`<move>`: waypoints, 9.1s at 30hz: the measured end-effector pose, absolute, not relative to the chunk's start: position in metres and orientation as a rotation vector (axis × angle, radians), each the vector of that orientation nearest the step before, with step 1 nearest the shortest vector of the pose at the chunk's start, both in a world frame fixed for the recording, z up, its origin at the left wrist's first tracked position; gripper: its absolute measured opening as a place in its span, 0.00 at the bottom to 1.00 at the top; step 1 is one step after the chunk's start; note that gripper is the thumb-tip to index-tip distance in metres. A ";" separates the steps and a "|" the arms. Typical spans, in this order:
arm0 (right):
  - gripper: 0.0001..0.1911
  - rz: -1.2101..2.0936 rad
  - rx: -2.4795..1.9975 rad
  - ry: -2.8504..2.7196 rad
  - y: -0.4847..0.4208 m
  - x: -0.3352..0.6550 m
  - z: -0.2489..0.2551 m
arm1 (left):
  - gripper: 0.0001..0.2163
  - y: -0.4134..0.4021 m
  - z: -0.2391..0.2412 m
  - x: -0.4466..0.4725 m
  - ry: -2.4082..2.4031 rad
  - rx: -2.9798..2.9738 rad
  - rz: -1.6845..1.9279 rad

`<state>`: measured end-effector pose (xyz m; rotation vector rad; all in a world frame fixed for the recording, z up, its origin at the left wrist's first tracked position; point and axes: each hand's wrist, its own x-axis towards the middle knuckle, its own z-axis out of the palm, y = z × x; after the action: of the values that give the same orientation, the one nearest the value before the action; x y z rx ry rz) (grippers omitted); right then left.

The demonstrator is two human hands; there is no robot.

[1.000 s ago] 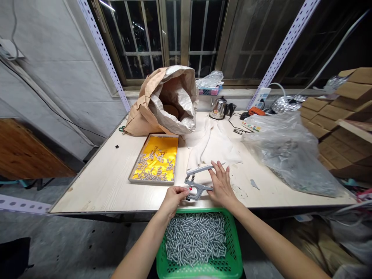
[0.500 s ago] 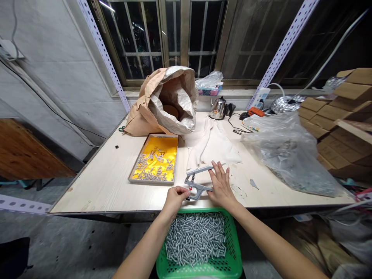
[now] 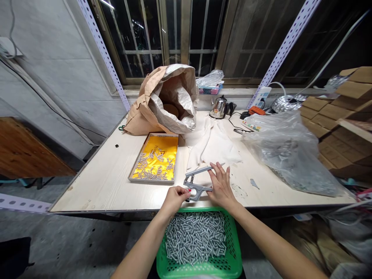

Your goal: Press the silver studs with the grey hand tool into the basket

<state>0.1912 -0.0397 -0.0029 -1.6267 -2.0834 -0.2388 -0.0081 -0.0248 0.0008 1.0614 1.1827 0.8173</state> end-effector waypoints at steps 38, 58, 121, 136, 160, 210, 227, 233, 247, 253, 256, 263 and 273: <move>0.30 -0.355 -1.656 -2.141 -0.049 0.181 0.014 | 0.07 -0.058 0.028 -0.007 1.408 1.397 0.965; 0.42 -0.448 -1.622 -2.063 -0.067 0.191 0.013 | 0.07 -0.077 0.057 -0.053 0.993 1.640 0.396; 0.22 -0.226 -1.661 -2.032 -0.045 0.172 0.014 | 0.10 -0.025 0.021 -0.023 1.062 1.288 0.553; 0.27 -0.254 -1.583 -2.034 -0.043 0.167 0.018 | 0.11 -0.032 0.029 -0.030 1.106 1.148 0.608; 0.11 -0.222 -1.737 -2.313 -0.033 0.181 0.016 | 0.25 -0.034 0.040 -0.037 1.137 1.109 0.766; 0.26 -0.315 -1.569 -2.020 -0.071 0.205 0.005 | 0.11 0.098 0.041 -0.125 2.050 2.162 0.220; 0.29 -0.312 -1.608 -2.001 -0.039 0.192 0.011 | 0.08 0.051 0.018 -0.082 1.568 1.663 0.938; 0.28 -0.332 -1.591 -2.003 -0.027 0.178 0.015 | 0.19 -0.004 0.020 -0.031 1.048 1.123 1.115; 0.33 -0.285 -1.581 -2.033 -0.032 0.172 0.013 | 0.39 -0.016 0.018 -0.028 1.052 1.332 0.838; 0.37 -0.264 -1.567 -2.040 -0.036 0.171 0.009 | 0.41 -0.021 0.021 -0.028 1.014 1.346 0.768; 0.39 -0.229 -1.583 -2.061 -0.038 0.170 0.009 | 0.42 -0.024 0.023 -0.028 0.999 1.329 0.752; 0.36 -0.233 -1.586 -2.071 -0.040 0.169 0.012 | 0.45 -0.028 0.022 -0.030 1.033 1.304 0.730; 0.17 -0.278 -1.462 -2.021 -0.036 0.172 0.017 | 0.47 -0.031 0.030 -0.033 1.024 1.252 0.784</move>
<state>0.1721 -0.0359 0.0172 -1.4615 -2.0214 -0.2778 -0.0333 -0.0314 0.0304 1.2523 1.0243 0.7840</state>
